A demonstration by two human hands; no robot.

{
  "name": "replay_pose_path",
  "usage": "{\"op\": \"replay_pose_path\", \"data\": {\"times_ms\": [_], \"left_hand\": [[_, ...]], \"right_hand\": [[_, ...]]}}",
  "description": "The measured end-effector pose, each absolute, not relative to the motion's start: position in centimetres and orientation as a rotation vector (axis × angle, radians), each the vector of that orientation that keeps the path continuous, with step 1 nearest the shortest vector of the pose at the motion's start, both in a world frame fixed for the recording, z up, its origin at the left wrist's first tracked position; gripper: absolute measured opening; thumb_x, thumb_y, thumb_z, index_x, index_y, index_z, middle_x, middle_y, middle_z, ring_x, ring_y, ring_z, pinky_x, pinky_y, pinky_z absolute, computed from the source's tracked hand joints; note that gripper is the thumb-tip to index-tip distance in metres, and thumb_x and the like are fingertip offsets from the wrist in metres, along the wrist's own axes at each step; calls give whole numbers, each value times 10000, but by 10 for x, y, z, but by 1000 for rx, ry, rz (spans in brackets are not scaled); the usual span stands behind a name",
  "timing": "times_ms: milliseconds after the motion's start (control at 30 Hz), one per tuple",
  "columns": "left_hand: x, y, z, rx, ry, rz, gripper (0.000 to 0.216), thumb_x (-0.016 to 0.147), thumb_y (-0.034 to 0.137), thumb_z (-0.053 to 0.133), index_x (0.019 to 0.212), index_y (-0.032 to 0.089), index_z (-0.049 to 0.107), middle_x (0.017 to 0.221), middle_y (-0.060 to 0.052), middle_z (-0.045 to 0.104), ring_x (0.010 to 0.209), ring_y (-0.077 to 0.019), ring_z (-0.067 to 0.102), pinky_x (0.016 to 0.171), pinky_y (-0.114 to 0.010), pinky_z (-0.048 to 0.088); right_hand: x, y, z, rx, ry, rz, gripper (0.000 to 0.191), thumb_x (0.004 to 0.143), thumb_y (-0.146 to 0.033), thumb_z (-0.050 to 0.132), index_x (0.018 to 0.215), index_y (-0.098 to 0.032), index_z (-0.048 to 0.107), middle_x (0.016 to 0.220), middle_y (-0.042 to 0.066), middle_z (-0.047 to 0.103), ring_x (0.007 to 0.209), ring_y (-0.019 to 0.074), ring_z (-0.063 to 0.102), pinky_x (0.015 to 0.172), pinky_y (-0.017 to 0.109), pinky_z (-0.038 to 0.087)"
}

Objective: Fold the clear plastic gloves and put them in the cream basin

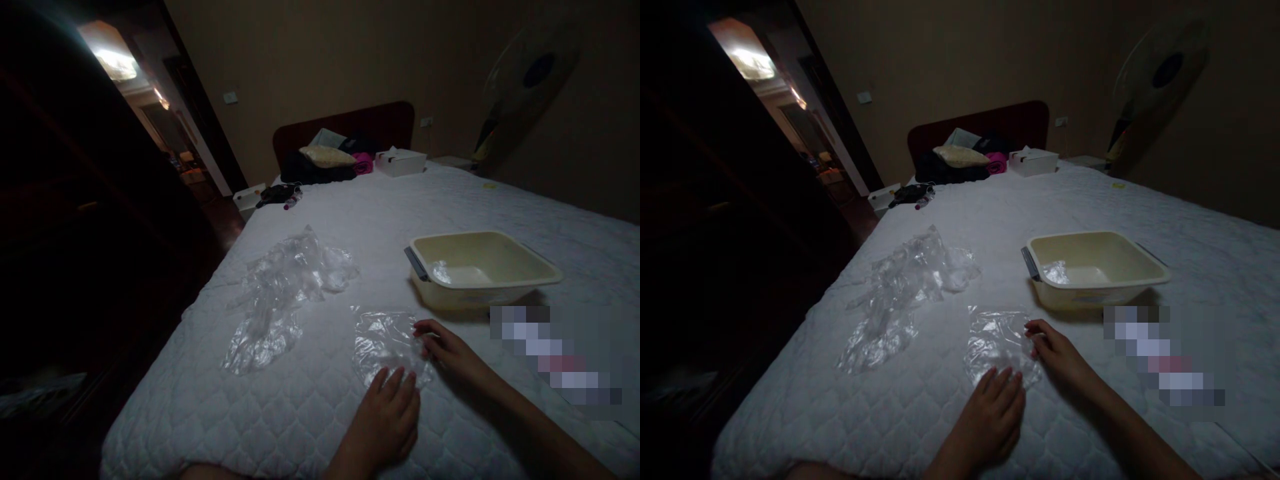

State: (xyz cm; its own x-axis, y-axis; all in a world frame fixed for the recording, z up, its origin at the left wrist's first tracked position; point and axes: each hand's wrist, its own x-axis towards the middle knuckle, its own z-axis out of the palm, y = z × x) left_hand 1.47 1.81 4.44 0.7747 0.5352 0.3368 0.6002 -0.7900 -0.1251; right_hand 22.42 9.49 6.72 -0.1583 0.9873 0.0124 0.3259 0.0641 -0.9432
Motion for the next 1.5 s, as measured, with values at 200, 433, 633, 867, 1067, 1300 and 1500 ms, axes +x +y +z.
{"op": "replay_pose_path", "data": {"times_ms": [200, 433, 633, 867, 1067, 1300, 1500], "left_hand": [[15, 18, 46, -2755, -892, -467, 437, 899, 340, 349, 1263, 113, 433, 1403, -108, 354, 1308, -267, 273, 1058, -429, 259], [11, 20, 38, -2659, -904, -756, 367, 850, 315, 422, 1142, 127, 541, 1319, -103, 471, 1286, -264, 320, 1050, -453, 286], [9, 20, 48, -2585, -1074, -857, 330, 843, 250, 436, 1122, 117, 551, 1273, -101, 518, 1256, -242, 371, 1053, -456, 298], [32, 24, 67, -2668, -1063, -639, 361, 891, 291, 372, 1174, 120, 516, 1316, -87, 473, 1246, -236, 380, 1051, -410, 300], [57, 30, 75, -2651, -1126, -530, 421, 912, 347, 330, 1247, 123, 451, 1398, -82, 366, 1247, -267, 365, 1030, -415, 315], [68, 23, 61, -2641, -1169, -446, 424, 919, 350, 317, 1240, 112, 457, 1330, -105, 450, 1196, -250, 425, 1011, -413, 330], [78, 22, 53, -2645, -1149, -445, 424, 921, 344, 320, 1218, 91, 486, 1307, -101, 479, 1214, -248, 404, 1034, -414, 296]], "right_hand": [[224, 94, 47, -1383, -1902, 715, 319, 791, -342, 510, 1072, -210, 584, 1026, 88, 645, 923, 239, 595, 833, 386, 465], [216, 92, 46, -1319, -1920, 693, 321, 809, -338, 513, 1103, -221, 572, 1069, 78, 627, 914, 220, 591, 832, 379, 472], [227, 93, 67, -1415, -1712, 718, 298, 837, -401, 476, 1034, -206, 587, 1053, 82, 618, 854, 208, 594, 777, 343, 479], [249, 102, 60, -1333, -1834, 758, 277, 841, -378, 481, 1001, -206, 627, 1032, 79, 622, 978, 232, 566, 885, 370, 428], [254, 115, 49, -1205, -1966, 844, 281, 830, -342, 479, 1020, -226, 651, 1065, 85, 571, 1019, 231, 536, 904, 395, 419], [271, 103, 49, -1128, -2004, 866, 245, 823, -327, 485, 938, -219, 672, 1036, 99, 588, 977, 239, 557, 868, 384, 447], [282, 94, 52, -1149, -2096, 816, 245, 797, -256, 486, 951, -241, 676, 1042, 95, 609, 990, 246, 558, 878, 408, 443]]}}
